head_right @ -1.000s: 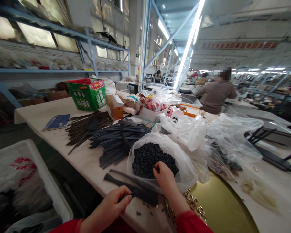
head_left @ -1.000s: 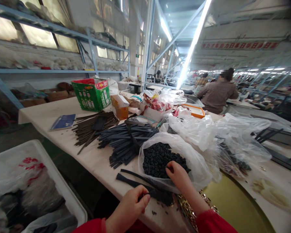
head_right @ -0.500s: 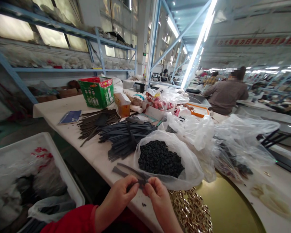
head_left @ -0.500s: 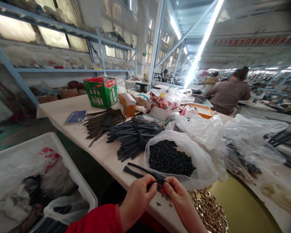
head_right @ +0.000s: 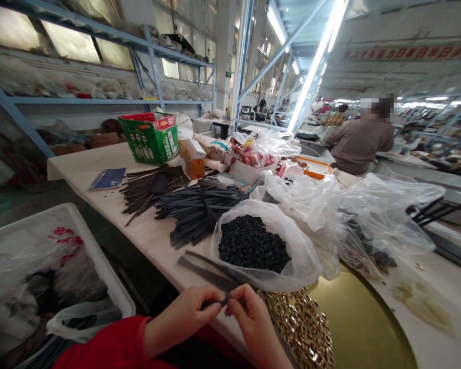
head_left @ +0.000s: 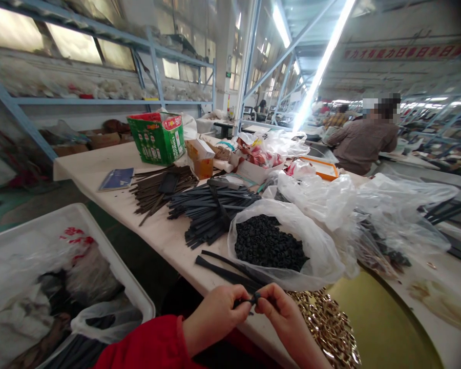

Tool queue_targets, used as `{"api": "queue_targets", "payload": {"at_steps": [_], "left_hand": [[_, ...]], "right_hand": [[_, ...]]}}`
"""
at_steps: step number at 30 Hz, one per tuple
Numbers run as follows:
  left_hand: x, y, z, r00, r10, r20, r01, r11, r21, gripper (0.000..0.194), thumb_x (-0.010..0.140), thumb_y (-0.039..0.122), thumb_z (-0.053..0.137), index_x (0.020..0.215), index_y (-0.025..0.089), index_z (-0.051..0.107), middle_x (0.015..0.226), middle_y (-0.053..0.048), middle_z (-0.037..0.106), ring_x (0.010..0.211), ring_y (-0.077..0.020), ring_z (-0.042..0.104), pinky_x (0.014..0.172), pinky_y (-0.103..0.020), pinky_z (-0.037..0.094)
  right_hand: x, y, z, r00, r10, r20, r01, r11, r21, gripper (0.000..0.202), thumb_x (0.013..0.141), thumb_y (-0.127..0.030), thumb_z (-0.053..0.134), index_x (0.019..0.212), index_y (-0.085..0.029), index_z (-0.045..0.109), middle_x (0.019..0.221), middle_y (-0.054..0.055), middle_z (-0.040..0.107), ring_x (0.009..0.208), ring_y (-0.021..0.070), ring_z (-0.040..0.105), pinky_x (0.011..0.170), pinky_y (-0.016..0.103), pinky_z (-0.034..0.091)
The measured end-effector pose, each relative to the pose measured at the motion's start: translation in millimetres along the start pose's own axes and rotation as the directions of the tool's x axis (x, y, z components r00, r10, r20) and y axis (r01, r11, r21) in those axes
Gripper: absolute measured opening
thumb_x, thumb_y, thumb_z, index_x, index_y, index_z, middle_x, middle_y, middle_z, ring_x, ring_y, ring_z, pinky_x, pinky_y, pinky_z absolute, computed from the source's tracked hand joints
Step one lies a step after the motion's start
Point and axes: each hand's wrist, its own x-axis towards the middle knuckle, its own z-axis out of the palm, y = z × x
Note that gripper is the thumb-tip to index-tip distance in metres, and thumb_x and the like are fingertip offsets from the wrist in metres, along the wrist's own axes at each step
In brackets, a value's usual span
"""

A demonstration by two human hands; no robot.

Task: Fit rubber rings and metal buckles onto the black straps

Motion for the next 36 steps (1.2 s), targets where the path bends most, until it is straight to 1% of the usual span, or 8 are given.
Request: {"api": "queue_targets", "payload": {"at_steps": [3, 6, 11, 15, 20, 25, 30, 36], "left_hand": [[2.6, 3.6, -3.4, 0.994, -0.084, 0.067, 0.089, 0.994, -0.070, 0.019, 0.075, 0.022, 0.045, 0.075, 0.014, 0.062, 0.057, 0.005, 0.049, 0.054, -0.0094, 0.043, 0.050, -0.019, 0.029], [3.6, 3.5, -4.9, 0.987, -0.142, 0.078, 0.146, 0.988, -0.051, 0.018, 0.074, 0.022, 0.045, 0.073, 0.014, 0.062, 0.053, 0.006, 0.044, 0.051, -0.0093, 0.040, 0.047, -0.019, 0.025], [0.3, -4.0, 2.7, 0.998, -0.057, 0.000, 0.057, 0.998, 0.014, 0.021, 0.075, 0.020, 0.043, 0.071, 0.015, 0.062, 0.062, 0.003, 0.053, 0.060, -0.0111, 0.046, 0.054, -0.019, 0.032], [-2.6, -7.9, 10.6, 0.999, -0.049, 0.009, 0.049, 0.998, 0.042, 0.020, 0.076, 0.021, 0.042, 0.071, 0.016, 0.061, 0.061, 0.002, 0.054, 0.059, -0.0116, 0.046, 0.053, -0.019, 0.031], [-3.2, -8.1, 10.3, 0.998, -0.037, 0.050, 0.036, 0.999, 0.012, 0.020, 0.074, 0.018, 0.043, 0.069, 0.015, 0.062, 0.059, 0.004, 0.050, 0.058, -0.0108, 0.043, 0.053, -0.019, 0.030], [-5.7, -5.8, 11.0, 0.998, -0.045, 0.048, 0.051, 0.992, -0.114, 0.022, 0.075, 0.020, 0.043, 0.076, 0.014, 0.064, 0.062, 0.003, 0.054, 0.058, -0.0101, 0.043, 0.055, -0.018, 0.032], [-9.9, -6.4, 20.5, 0.998, -0.058, -0.002, 0.057, 0.985, -0.161, 0.020, 0.075, 0.019, 0.044, 0.068, 0.013, 0.062, 0.061, 0.003, 0.055, 0.059, -0.0102, 0.045, 0.056, -0.019, 0.034], [-8.4, -7.1, 27.7, 0.995, -0.083, -0.051, 0.070, 0.971, -0.228, 0.019, 0.077, 0.023, 0.045, 0.070, 0.013, 0.061, 0.068, 0.000, 0.061, 0.067, -0.0136, 0.051, 0.063, -0.021, 0.039]], "right_hand": [[-0.5, 2.4, 0.4, 0.995, 0.099, -0.002, -0.096, 0.977, 0.191, 0.021, 0.069, -0.037, 0.067, 0.075, -0.020, 0.057, 0.061, -0.004, 0.055, 0.060, 0.0141, 0.053, 0.061, 0.026, 0.041], [-1.2, 7.4, 0.5, 0.988, 0.144, 0.058, -0.154, 0.951, 0.268, 0.022, 0.069, -0.038, 0.068, 0.079, -0.020, 0.060, 0.060, -0.004, 0.057, 0.060, 0.0132, 0.052, 0.063, 0.026, 0.040], [-3.2, 12.2, 1.4, 0.986, 0.156, 0.052, -0.164, 0.957, 0.239, 0.020, 0.068, -0.037, 0.069, 0.071, -0.019, 0.061, 0.057, -0.004, 0.056, 0.058, 0.0128, 0.052, 0.061, 0.025, 0.040], [-7.2, 14.2, 1.5, 0.990, 0.131, 0.061, -0.140, 0.974, 0.180, 0.021, 0.066, -0.038, 0.070, 0.069, -0.019, 0.061, 0.060, -0.004, 0.055, 0.055, 0.0117, 0.050, 0.055, 0.024, 0.040], [-13.6, 24.6, 2.6, 0.988, 0.113, 0.103, -0.126, 0.983, 0.131, 0.025, 0.071, -0.043, 0.065, 0.081, -0.021, 0.067, 0.059, -0.004, 0.055, 0.052, 0.0111, 0.048, 0.051, 0.023, 0.039], [-13.2, 28.3, 10.7, 0.997, 0.077, -0.023, -0.074, 0.991, 0.116, 0.041, 0.074, -0.056, 0.056, 0.089, -0.020, 0.070, 0.054, -0.002, 0.054, 0.051, 0.0130, 0.048, 0.050, 0.025, 0.039], [-18.3, 30.7, 24.8, 0.996, 0.042, -0.084, -0.031, 0.991, 0.128, 0.038, 0.074, -0.055, 0.056, 0.086, -0.021, 0.070, 0.058, 0.000, 0.056, 0.053, 0.0144, 0.048, 0.050, 0.025, 0.039], [-23.1, 31.7, 37.5, 0.964, 0.185, -0.191, -0.112, 0.934, 0.340, 0.043, 0.072, -0.059, 0.057, 0.083, -0.019, 0.068, 0.057, -0.001, 0.055, 0.049, 0.0122, 0.046, 0.045, 0.023, 0.038]]}}
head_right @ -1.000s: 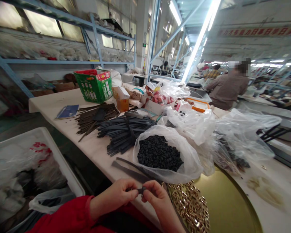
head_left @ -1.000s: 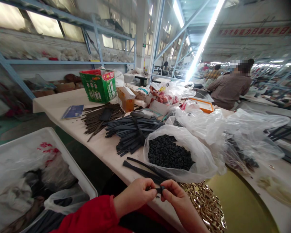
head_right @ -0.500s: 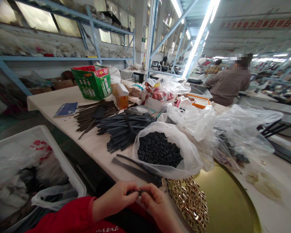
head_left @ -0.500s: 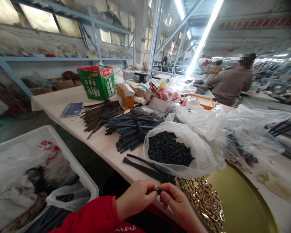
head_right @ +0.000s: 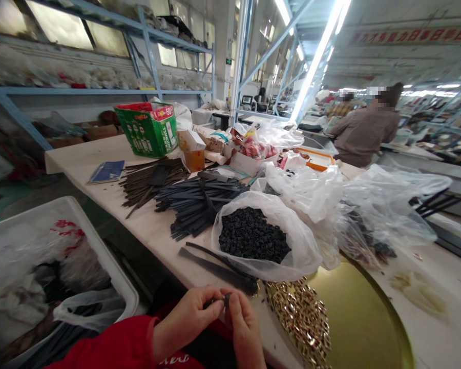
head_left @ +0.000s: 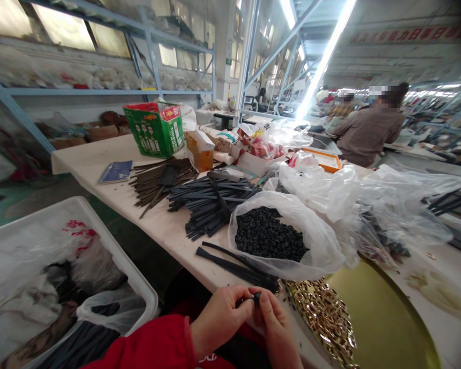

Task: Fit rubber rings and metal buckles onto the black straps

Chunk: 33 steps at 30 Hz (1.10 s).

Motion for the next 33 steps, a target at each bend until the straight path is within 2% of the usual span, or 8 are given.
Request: {"api": "queue_targets", "payload": {"at_steps": [6, 10, 13, 16, 20, 23, 27, 33], "left_hand": [[1.2, -4.2, 1.5, 1.000, 0.011, -0.020, -0.011, 1.000, -0.012, 0.020, 0.081, 0.024, 0.044, 0.085, 0.014, 0.061, 0.079, -0.002, 0.062, 0.074, -0.0151, 0.053, 0.069, -0.024, 0.041], [-0.6, -6.1, -5.5, 0.991, 0.066, 0.114, -0.059, 0.996, -0.069, 0.025, 0.079, 0.014, 0.043, 0.102, 0.015, 0.052, 0.085, -0.002, 0.062, 0.075, -0.0140, 0.055, 0.069, -0.023, 0.042], [-0.6, -7.1, -9.0, 0.993, 0.090, 0.077, -0.084, 0.993, -0.082, 0.024, 0.079, 0.011, 0.041, 0.101, 0.015, 0.047, 0.087, -0.003, 0.061, 0.080, -0.0144, 0.057, 0.072, -0.024, 0.042], [0.5, -9.4, -10.3, 0.996, 0.082, 0.028, -0.079, 0.994, -0.070, 0.021, 0.079, 0.012, 0.041, 0.099, 0.016, 0.044, 0.086, -0.003, 0.062, 0.080, -0.0144, 0.057, 0.072, -0.024, 0.042], [0.5, -12.4, -13.0, 0.999, -0.020, 0.031, 0.023, 0.997, -0.075, 0.020, 0.078, 0.016, 0.044, 0.098, 0.017, 0.040, 0.069, 0.003, 0.057, 0.056, -0.0108, 0.052, 0.051, -0.021, 0.038], [-1.9, -11.6, -15.7, 0.997, -0.061, 0.055, 0.066, 0.993, -0.094, 0.020, 0.078, 0.025, 0.050, 0.093, 0.018, 0.039, 0.062, 0.006, 0.052, 0.048, -0.0093, 0.048, 0.045, -0.019, 0.034], [-6.5, -8.2, -18.4, 0.998, -0.053, 0.027, 0.055, 0.996, -0.069, 0.020, 0.076, 0.029, 0.056, 0.085, 0.018, 0.042, 0.065, 0.005, 0.053, 0.055, -0.0098, 0.050, 0.048, -0.019, 0.034], [-12.7, -7.3, -18.2, 0.993, -0.119, 0.014, 0.119, 0.992, -0.029, 0.021, 0.071, 0.030, 0.062, 0.077, 0.016, 0.048, 0.064, 0.004, 0.054, 0.057, -0.0112, 0.050, 0.051, -0.020, 0.035]], "right_hand": [[0.0, -0.2, 7.1, 0.993, 0.104, 0.054, -0.115, 0.960, 0.256, 0.034, 0.066, -0.050, 0.068, 0.085, -0.022, 0.063, 0.079, 0.002, 0.066, 0.072, 0.0192, 0.061, 0.064, 0.029, 0.048], [3.6, -0.3, 5.3, 0.990, 0.143, 0.004, -0.136, 0.937, 0.321, 0.029, 0.066, -0.046, 0.069, 0.081, -0.023, 0.061, 0.051, -0.007, 0.051, 0.045, 0.0099, 0.047, 0.044, 0.020, 0.037], [4.1, -0.3, 9.2, 0.987, 0.155, 0.036, -0.157, 0.913, 0.376, 0.029, 0.063, -0.043, 0.073, 0.078, -0.024, 0.058, 0.054, -0.008, 0.051, 0.045, 0.0086, 0.045, 0.044, 0.019, 0.035], [1.2, 1.0, 11.4, 0.990, 0.119, 0.072, -0.136, 0.939, 0.316, 0.033, 0.062, -0.045, 0.074, 0.081, -0.024, 0.058, 0.070, -0.003, 0.060, 0.059, 0.0126, 0.054, 0.054, 0.023, 0.041], [-2.9, 1.9, 1.3, 0.995, 0.011, 0.101, -0.031, 0.981, 0.193, 0.041, 0.078, -0.058, 0.052, 0.088, -0.020, 0.061, 0.053, -0.004, 0.051, 0.051, 0.0117, 0.046, 0.051, 0.023, 0.037], [-3.0, 1.7, -5.1, 0.989, 0.071, 0.129, -0.099, 0.970, 0.222, 0.037, 0.075, -0.056, 0.057, 0.084, -0.020, 0.060, 0.048, -0.006, 0.047, 0.045, 0.0087, 0.039, 0.045, 0.020, 0.030], [-1.7, 4.7, -4.1, 0.933, 0.218, 0.287, -0.296, 0.918, 0.265, 0.040, 0.064, -0.048, 0.073, 0.090, -0.021, 0.057, 0.052, -0.007, 0.052, 0.044, 0.0063, 0.040, 0.045, 0.019, 0.027], [-3.6, 3.1, -5.2, 0.867, 0.204, 0.454, -0.368, 0.877, 0.308, 0.033, 0.061, -0.037, 0.078, 0.072, -0.019, 0.052, 0.054, -0.007, 0.054, 0.047, 0.0061, 0.044, 0.049, 0.018, 0.028]]}}
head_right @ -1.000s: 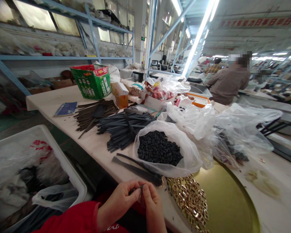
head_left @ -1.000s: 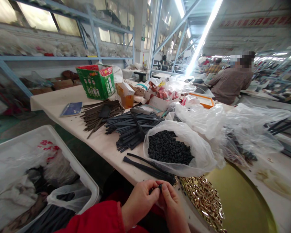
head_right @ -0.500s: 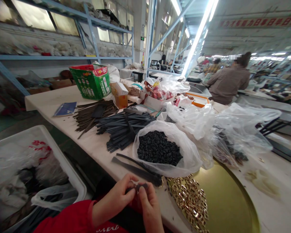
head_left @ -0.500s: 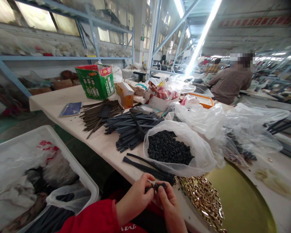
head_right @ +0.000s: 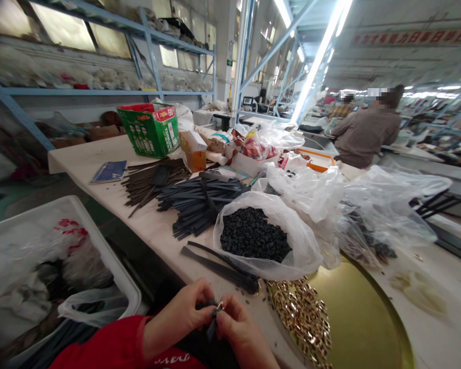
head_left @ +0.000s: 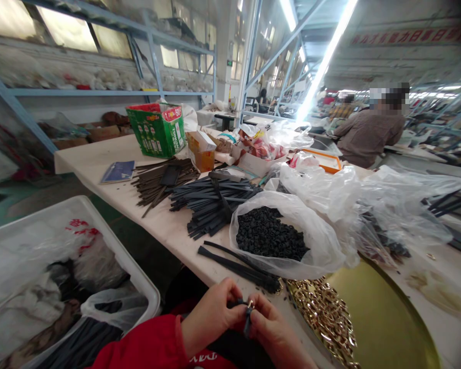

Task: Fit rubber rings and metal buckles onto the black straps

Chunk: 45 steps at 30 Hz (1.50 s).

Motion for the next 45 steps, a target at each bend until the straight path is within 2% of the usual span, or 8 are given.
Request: {"api": "queue_targets", "payload": {"at_steps": [9, 15, 21, 28, 32, 37, 42, 45], "left_hand": [[5.2, 1.6, 1.8, 0.999, -0.010, 0.044, 0.017, 0.987, -0.162, 0.022, 0.067, 0.032, 0.064, 0.074, 0.012, 0.056, 0.069, -0.001, 0.060, 0.065, -0.0136, 0.053, 0.060, -0.023, 0.039], [8.4, -2.3, 2.3, 0.979, -0.133, 0.155, 0.181, 0.916, -0.358, 0.030, 0.067, 0.037, 0.062, 0.080, 0.012, 0.054, 0.064, 0.001, 0.060, 0.055, -0.0092, 0.050, 0.056, -0.022, 0.039], [8.1, 1.7, 2.5, 0.969, -0.184, 0.162, 0.229, 0.914, -0.335, 0.025, 0.063, 0.030, 0.060, 0.079, 0.011, 0.056, 0.064, -0.001, 0.062, 0.055, -0.0093, 0.051, 0.050, -0.020, 0.032], [1.7, 13.5, 0.4, 0.958, -0.226, 0.175, 0.280, 0.867, -0.413, 0.024, 0.061, 0.028, 0.058, 0.076, 0.010, 0.056, 0.061, 0.000, 0.062, 0.045, -0.0048, 0.038, 0.045, -0.019, 0.021], [-1.3, 6.1, 0.5, 0.960, -0.198, 0.198, 0.265, 0.870, -0.416, 0.029, 0.062, 0.032, 0.060, 0.080, 0.009, 0.057, 0.065, -0.002, 0.063, 0.046, -0.0046, 0.038, 0.046, -0.020, 0.022], [1.9, -11.5, 3.3, 0.976, -0.138, 0.170, 0.180, 0.947, -0.266, 0.031, 0.067, 0.038, 0.060, 0.081, 0.010, 0.058, 0.068, -0.002, 0.063, 0.050, -0.0075, 0.044, 0.046, -0.020, 0.028], [1.2, -8.3, 0.0, 0.959, -0.155, 0.236, 0.214, 0.943, -0.255, 0.027, 0.065, 0.036, 0.062, 0.076, 0.012, 0.056, 0.066, 0.000, 0.062, 0.052, -0.0088, 0.048, 0.046, -0.020, 0.031], [0.1, -4.5, -0.1, 0.952, -0.171, 0.254, 0.232, 0.944, -0.236, 0.020, 0.064, 0.030, 0.061, 0.073, 0.014, 0.054, 0.064, 0.001, 0.061, 0.048, -0.0078, 0.045, 0.045, -0.020, 0.032]], "right_hand": [[-1.0, -11.0, 6.8, 0.978, -0.130, -0.165, 0.110, 0.986, -0.126, 0.030, 0.072, -0.042, 0.068, 0.069, -0.019, 0.049, 0.064, -0.005, 0.049, 0.057, 0.0084, 0.043, 0.054, 0.020, 0.036], [12.2, -7.4, -0.7, 0.860, -0.388, -0.330, 0.200, 0.853, -0.483, 0.036, 0.069, -0.051, 0.065, 0.071, -0.022, 0.044, 0.054, -0.009, 0.043, 0.047, 0.0090, 0.041, 0.046, 0.021, 0.034], [6.9, -15.4, -1.6, 0.974, -0.152, -0.166, 0.065, 0.895, -0.441, 0.039, 0.068, -0.053, 0.065, 0.076, -0.021, 0.044, 0.048, -0.010, 0.045, 0.040, 0.0063, 0.041, 0.039, 0.016, 0.028], [0.8, -21.9, 3.8, 0.996, 0.078, -0.040, -0.084, 0.979, -0.188, 0.036, 0.073, -0.047, 0.064, 0.073, -0.021, 0.039, 0.053, -0.007, 0.054, 0.041, 0.0041, 0.043, 0.040, 0.014, 0.025], [-1.3, -18.1, 3.0, 0.994, 0.006, -0.106, -0.051, 0.903, -0.427, 0.035, 0.075, -0.051, 0.057, 0.072, -0.022, 0.039, 0.051, -0.008, 0.050, 0.039, 0.0055, 0.039, 0.038, 0.017, 0.024], [-5.4, -13.1, -2.7, 0.956, -0.279, -0.088, 0.090, 0.567, -0.819, 0.022, 0.078, -0.040, 0.054, 0.071, -0.020, 0.048, 0.060, -0.003, 0.052, 0.056, 0.0112, 0.047, 0.051, 0.022, 0.036], [-17.1, -17.1, -2.2, 0.997, -0.064, -0.039, 0.019, 0.720, -0.693, 0.033, 0.086, -0.050, 0.036, 0.098, -0.021, 0.048, 0.063, -0.004, 0.053, 0.047, 0.0106, 0.045, 0.043, 0.022, 0.035], [-21.2, -18.3, -4.1, 0.994, -0.109, -0.017, 0.056, 0.631, -0.774, 0.034, 0.087, -0.046, 0.037, 0.109, -0.022, 0.048, 0.064, -0.002, 0.056, 0.054, 0.0139, 0.052, 0.050, 0.024, 0.040]]}}
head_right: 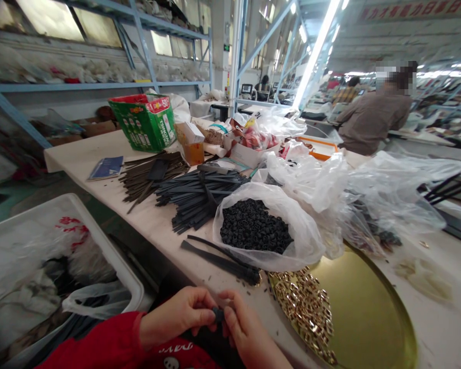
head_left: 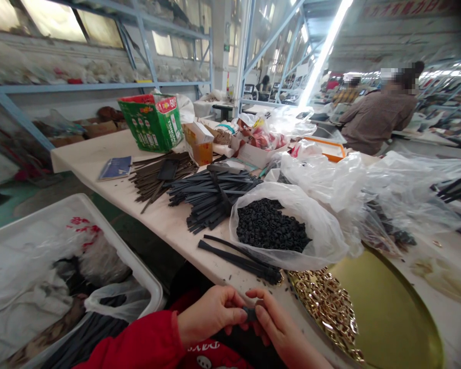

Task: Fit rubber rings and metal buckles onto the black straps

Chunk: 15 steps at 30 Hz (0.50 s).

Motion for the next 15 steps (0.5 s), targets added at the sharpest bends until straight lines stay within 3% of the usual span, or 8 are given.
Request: {"api": "queue_targets", "payload": {"at_steps": [3, 6, 10, 15], "left_hand": [[1.6, 0.1, 2.9, 0.999, -0.008, -0.038, 0.009, 1.000, 0.027, 0.016, 0.061, 0.025, 0.060, 0.070, 0.015, 0.051, 0.061, 0.002, 0.060, 0.044, -0.0073, 0.044, 0.044, -0.019, 0.030], [4.0, 0.3, 4.5, 0.996, 0.011, -0.086, 0.000, 0.992, 0.130, 0.014, 0.061, 0.023, 0.059, 0.070, 0.015, 0.052, 0.059, 0.004, 0.056, 0.046, -0.0084, 0.045, 0.044, -0.019, 0.031], [5.3, 3.7, 0.5, 0.998, 0.053, -0.014, -0.048, 0.973, 0.226, 0.016, 0.067, 0.024, 0.054, 0.079, 0.014, 0.059, 0.066, 0.003, 0.057, 0.051, -0.0093, 0.049, 0.049, -0.020, 0.035], [6.8, 6.4, -5.1, 0.999, 0.002, 0.051, -0.006, 0.996, 0.087, 0.016, 0.065, 0.024, 0.054, 0.076, 0.013, 0.057, 0.070, -0.001, 0.063, 0.049, -0.0082, 0.049, 0.049, -0.020, 0.035]], "right_hand": [[0.4, 4.6, 1.1, 0.991, -0.126, -0.044, 0.112, 0.966, -0.232, 0.028, 0.089, -0.035, 0.036, 0.109, -0.022, 0.051, 0.070, 0.002, 0.062, 0.065, 0.0176, 0.059, 0.060, 0.028, 0.044], [2.2, 9.9, 3.9, 0.976, -0.208, -0.059, 0.174, 0.919, -0.353, 0.028, 0.090, -0.028, 0.032, 0.110, -0.021, 0.050, 0.080, 0.006, 0.065, 0.072, 0.0193, 0.062, 0.065, 0.029, 0.046], [3.9, 12.8, 2.7, 0.975, -0.199, -0.102, 0.141, 0.901, -0.411, 0.029, 0.089, -0.027, 0.033, 0.112, -0.019, 0.048, 0.078, 0.006, 0.066, 0.069, 0.0199, 0.063, 0.062, 0.030, 0.047], [3.8, 11.6, -2.6, 0.983, -0.169, -0.070, 0.132, 0.921, -0.367, 0.029, 0.090, -0.028, 0.031, 0.113, -0.019, 0.047, 0.076, 0.004, 0.065, 0.068, 0.0181, 0.062, 0.060, 0.027, 0.047]]}}
